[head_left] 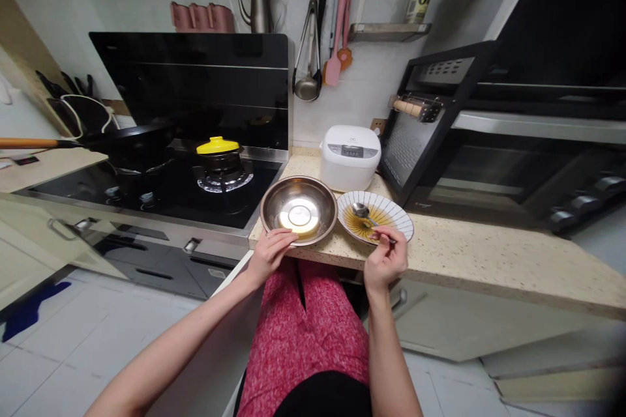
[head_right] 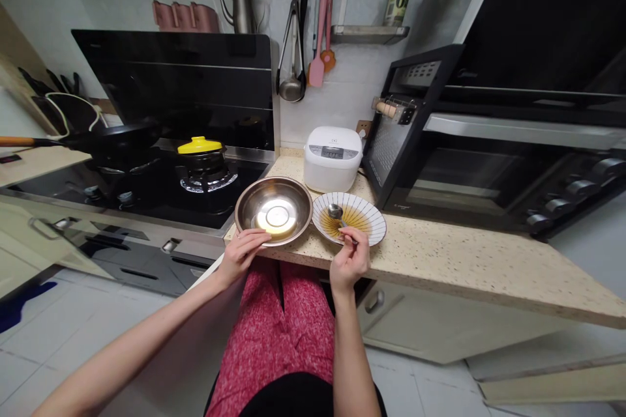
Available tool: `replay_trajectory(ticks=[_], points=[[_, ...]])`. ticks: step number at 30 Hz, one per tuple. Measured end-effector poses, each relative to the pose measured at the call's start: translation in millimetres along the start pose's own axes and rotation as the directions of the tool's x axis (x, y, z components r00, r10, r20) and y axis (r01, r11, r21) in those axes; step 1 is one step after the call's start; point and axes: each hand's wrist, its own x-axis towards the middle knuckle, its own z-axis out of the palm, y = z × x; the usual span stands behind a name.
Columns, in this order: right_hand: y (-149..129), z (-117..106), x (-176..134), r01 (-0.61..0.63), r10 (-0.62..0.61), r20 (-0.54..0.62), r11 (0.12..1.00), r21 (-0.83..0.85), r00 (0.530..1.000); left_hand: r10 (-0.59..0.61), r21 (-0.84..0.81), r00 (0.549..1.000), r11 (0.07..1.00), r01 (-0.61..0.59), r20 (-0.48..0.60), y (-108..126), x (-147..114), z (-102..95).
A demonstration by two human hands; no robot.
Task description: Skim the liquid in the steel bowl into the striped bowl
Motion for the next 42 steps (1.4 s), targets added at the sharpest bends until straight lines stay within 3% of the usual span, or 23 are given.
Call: replay_trajectory(ticks=[5, 11, 14, 16, 18, 22, 28, 42], points=[[12.0, -4.3, -3.3, 0.27, -0.258, 0.152, 0.961, -0.063, 0.954, -0.002, -0.006, 1.0, 1.0, 0.002, -0.004, 0.2, -0.5, 0.6], [15.1, -4.8, -3.8, 0.318, -0.297, 0.219, 0.946, -0.068, 0.93, -0.003, -0.02, 1.0, 1.0, 0.003, 0.002, 0.4, -0.8, 0.2], [3.1, -0.7, -5.8, 0.223, -0.221, 0.087, 0.975, -0.011, 0.971, -0.001, -0.016, 1.0, 1.0, 0.001, -0.004, 0.3, -0.5, 0.6], [-9.3, 3.6, -7.8, 0.074, -0.071, -0.041, 0.994, 0.083, 0.997, 0.004, -0.005, 1.0, 1.0, -0.004, -0.005, 0.5, 0.0, 0.6], [-21.6, 8.2, -10.7, -0.043, 0.061, -0.088, 0.982, 0.186, 0.994, 0.006, 0.0, 1.0, 1.0, -0.006, 0.0, 1.4, 0.7, 0.0], [-34.5, 16.9, -20.5, -0.222, 0.213, 0.064, 0.929, 0.297, 0.975, 0.0, -0.009, 1.0, 1.0, 0.0, 0.017, 3.8, 2.4, -1.8], [-31.7, 31.5, -39.2, -0.422, 0.337, 0.303, 0.861, 0.284, 0.891, -0.002, -0.008, 1.0, 1.0, 0.002, 0.008, 2.4, 1.8, -0.6], [-22.8, 43.4, -52.2, -0.495, 0.38, 0.385, 0.827, 0.267, 0.841, -0.01, -0.018, 1.0, 1.0, 0.011, 0.017, 3.9, 2.3, -1.7]])
